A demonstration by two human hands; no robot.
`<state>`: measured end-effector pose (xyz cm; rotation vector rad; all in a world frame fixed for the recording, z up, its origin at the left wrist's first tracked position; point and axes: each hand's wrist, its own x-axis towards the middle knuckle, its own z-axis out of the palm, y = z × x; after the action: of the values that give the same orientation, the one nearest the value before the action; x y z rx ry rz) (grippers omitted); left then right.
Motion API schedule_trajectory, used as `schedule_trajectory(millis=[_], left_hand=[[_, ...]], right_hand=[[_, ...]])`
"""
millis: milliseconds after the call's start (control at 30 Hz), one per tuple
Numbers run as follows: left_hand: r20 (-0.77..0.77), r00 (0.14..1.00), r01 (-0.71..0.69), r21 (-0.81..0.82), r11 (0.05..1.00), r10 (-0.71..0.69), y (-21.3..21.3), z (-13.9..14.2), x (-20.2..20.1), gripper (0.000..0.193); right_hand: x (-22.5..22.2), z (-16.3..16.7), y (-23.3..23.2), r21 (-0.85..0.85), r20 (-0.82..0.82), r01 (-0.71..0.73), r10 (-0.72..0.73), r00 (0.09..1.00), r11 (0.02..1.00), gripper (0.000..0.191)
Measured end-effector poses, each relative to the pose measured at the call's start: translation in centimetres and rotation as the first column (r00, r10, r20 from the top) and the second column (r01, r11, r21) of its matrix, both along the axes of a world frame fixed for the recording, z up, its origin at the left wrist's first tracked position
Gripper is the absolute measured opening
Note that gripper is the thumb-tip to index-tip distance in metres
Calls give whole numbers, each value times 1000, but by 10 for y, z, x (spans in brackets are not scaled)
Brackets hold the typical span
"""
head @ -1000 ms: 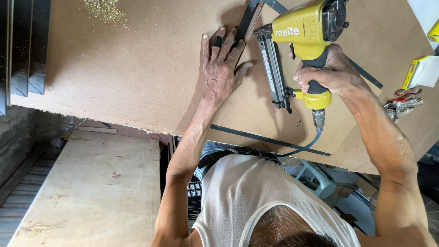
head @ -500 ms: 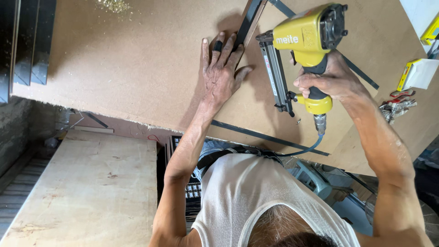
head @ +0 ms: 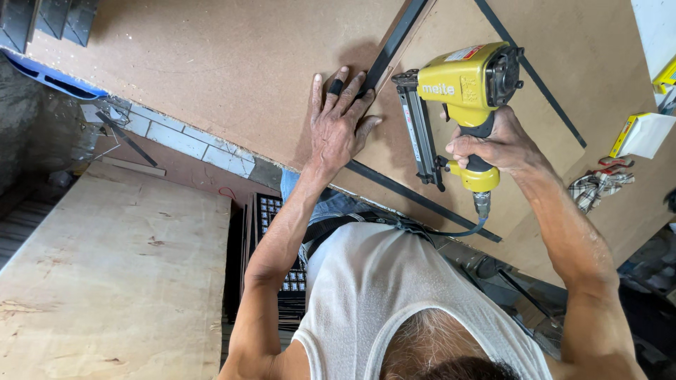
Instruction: The person wipes the glass of a picture frame with a cloth, places a backing board, and uses a pneumatic nail gun to secure the frame edges. The person repeats this process for multiple frames, stacking the finished units.
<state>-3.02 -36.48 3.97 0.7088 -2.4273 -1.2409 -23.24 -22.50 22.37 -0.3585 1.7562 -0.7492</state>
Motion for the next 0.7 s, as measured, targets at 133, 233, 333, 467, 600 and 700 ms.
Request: schedule_trajectory(millis=[133,233,333,467,600,700], left_hand=[[-8,1000,-10,14,1000,11,0,-3,1,50],[-16,1000,-16,17,1000,16,1,-5,1,48],[-32,999,-22,31,999,23,1,-7,1,44],[-54,998,-38,44,998,40,1,-7,0,40],[-57,998,-24,36,999,26,-1,-8,1,39],[-46,999,-20,51,999,22,0,-9,2,38]], right_hand=[[3,-1,-3,8,12,-4,4,1000,1000,46],[4,-2,-4,33,13,-13,13,1000,999,46],[5,-2,-5,43,4,-31,30,1000,999,46],[6,0,-8,16,1,-73,73,997,997,45],[5,2,-11,18,14,-93,93,996,995,45],[6,3,-8,10,-4,-110,110,994,994,46]])
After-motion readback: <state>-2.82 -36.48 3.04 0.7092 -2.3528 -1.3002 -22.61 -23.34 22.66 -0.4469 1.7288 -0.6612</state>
